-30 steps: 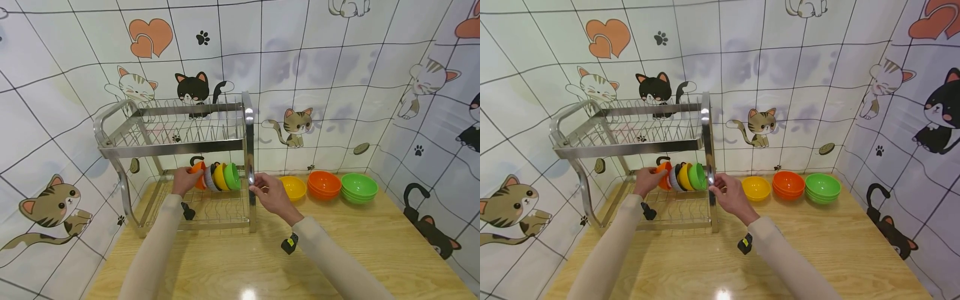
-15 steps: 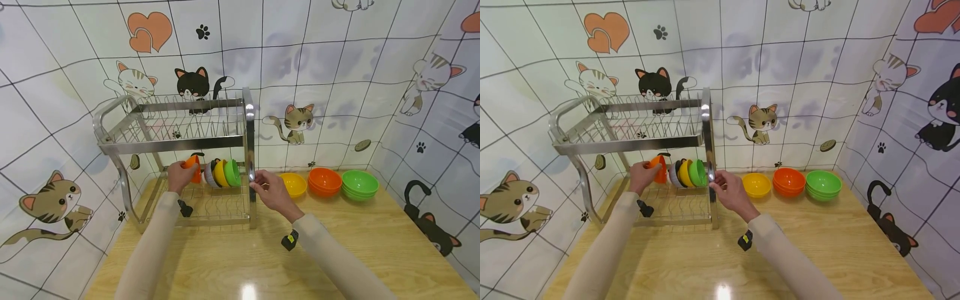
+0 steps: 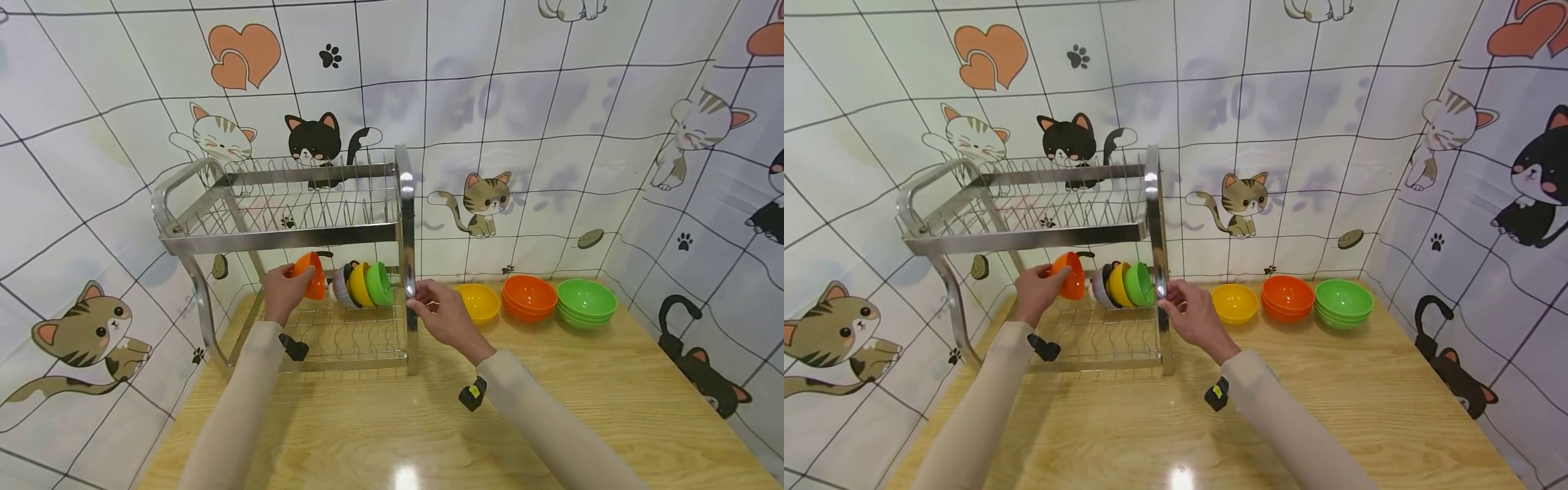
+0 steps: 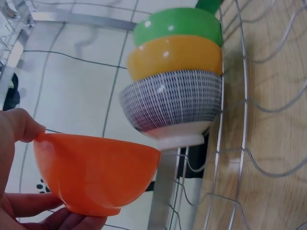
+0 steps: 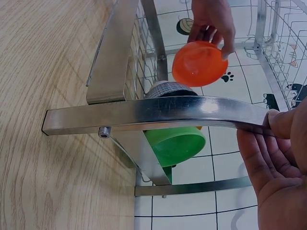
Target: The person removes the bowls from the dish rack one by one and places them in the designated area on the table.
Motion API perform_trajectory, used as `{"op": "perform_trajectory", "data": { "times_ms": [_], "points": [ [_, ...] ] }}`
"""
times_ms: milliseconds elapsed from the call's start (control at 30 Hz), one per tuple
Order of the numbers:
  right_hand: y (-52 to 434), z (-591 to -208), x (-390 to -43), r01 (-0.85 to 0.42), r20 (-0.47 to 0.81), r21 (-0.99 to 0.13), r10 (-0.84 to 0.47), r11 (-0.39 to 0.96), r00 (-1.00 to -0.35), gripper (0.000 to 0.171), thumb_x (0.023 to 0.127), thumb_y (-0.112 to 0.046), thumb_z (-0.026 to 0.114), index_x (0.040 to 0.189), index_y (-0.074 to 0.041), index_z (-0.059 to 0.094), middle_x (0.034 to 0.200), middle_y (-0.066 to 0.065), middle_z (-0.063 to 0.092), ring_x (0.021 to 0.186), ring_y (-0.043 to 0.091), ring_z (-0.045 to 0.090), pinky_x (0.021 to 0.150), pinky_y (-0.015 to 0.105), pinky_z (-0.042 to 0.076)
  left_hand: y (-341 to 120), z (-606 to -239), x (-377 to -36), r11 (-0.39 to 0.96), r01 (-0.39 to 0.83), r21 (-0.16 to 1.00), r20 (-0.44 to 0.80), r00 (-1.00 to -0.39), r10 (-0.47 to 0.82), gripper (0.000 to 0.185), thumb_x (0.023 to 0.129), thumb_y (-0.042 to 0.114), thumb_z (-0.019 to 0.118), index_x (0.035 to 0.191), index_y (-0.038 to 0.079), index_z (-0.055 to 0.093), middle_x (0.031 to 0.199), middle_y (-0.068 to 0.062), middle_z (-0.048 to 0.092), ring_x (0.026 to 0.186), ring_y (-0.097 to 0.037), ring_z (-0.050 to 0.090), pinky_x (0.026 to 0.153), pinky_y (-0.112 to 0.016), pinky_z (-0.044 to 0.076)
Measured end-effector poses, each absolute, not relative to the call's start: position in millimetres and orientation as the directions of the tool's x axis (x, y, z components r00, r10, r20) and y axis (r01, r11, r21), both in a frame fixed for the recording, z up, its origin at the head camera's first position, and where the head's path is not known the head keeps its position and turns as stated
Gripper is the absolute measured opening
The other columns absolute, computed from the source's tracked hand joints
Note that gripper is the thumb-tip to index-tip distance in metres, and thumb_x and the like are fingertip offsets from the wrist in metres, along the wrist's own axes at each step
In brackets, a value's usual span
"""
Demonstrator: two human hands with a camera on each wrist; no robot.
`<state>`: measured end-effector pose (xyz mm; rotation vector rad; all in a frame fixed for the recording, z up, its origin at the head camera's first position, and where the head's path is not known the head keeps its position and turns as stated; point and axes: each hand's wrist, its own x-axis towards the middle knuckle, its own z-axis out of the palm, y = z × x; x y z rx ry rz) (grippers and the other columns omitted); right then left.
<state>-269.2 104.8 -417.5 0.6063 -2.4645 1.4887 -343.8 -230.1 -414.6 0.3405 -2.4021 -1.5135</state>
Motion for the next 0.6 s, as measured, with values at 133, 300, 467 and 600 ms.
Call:
{"op": "perform_trajectory", "data": {
  "times_ms": [133, 300, 467, 600],
  "points": [
    [104.8, -417.7, -269.8, -0.448, 0.378, -0.797, -0.244, 0.404, -0.893, 0.022, 0.098, -0.016, 0.07, 0.118, -0.007, 0.067, 0.097, 0.009, 0.071, 0.084, 0.018, 0.066, 0.076, 0.023, 0.059, -225.6, -408.4, -337.4, 0.422, -0.041, 0.906, 0.123, -0.928, -0.353, 0.071, 0.093, 0.042, 0.068, 0.146, -0.001, 0.053, 0.137, -0.024, 0.06, 0.115, -0.039, 0.064, 0.099, -0.049, 0.058],
    [104.6, -418.3, -269.8, -0.443, 0.375, -0.801, -0.24, 0.403, -0.895, 0.02, 0.098, -0.015, 0.07, 0.116, -0.007, 0.067, 0.096, 0.009, 0.071, 0.084, 0.018, 0.067, 0.076, 0.023, 0.059, -217.3, -401.2, -328.1, 0.43, -0.01, 0.903, 0.151, -0.928, -0.34, 0.07, 0.092, 0.043, 0.069, 0.147, 0.002, 0.054, 0.138, -0.022, 0.061, 0.116, -0.037, 0.066, 0.097, -0.047, 0.059],
    [105.0, -418.9, -269.9, -0.441, 0.375, -0.802, -0.235, 0.403, -0.897, 0.02, 0.098, -0.015, 0.07, 0.116, -0.007, 0.067, 0.095, 0.009, 0.071, 0.083, 0.018, 0.067, 0.075, 0.023, 0.059, -208.0, -394.7, -319.5, 0.429, 0.016, 0.903, 0.17, -0.931, -0.323, 0.068, 0.093, 0.043, 0.07, 0.147, 0.004, 0.055, 0.136, -0.02, 0.063, 0.114, -0.034, 0.065, 0.096, -0.046, 0.06],
    [104.9, -419.5, -270.1, -0.449, 0.383, -0.797, -0.237, 0.403, -0.893, 0.02, 0.098, -0.016, 0.07, 0.115, -0.006, 0.067, 0.095, 0.009, 0.071, 0.083, 0.018, 0.068, 0.074, 0.023, 0.059, -201.1, -391.3, -313.8, 0.436, 0.044, 0.899, 0.201, -0.925, -0.322, 0.068, 0.091, 0.044, 0.072, 0.146, 0.005, 0.057, 0.133, -0.018, 0.065, 0.111, -0.032, 0.065, 0.094, -0.045, 0.061]
  ]
}}
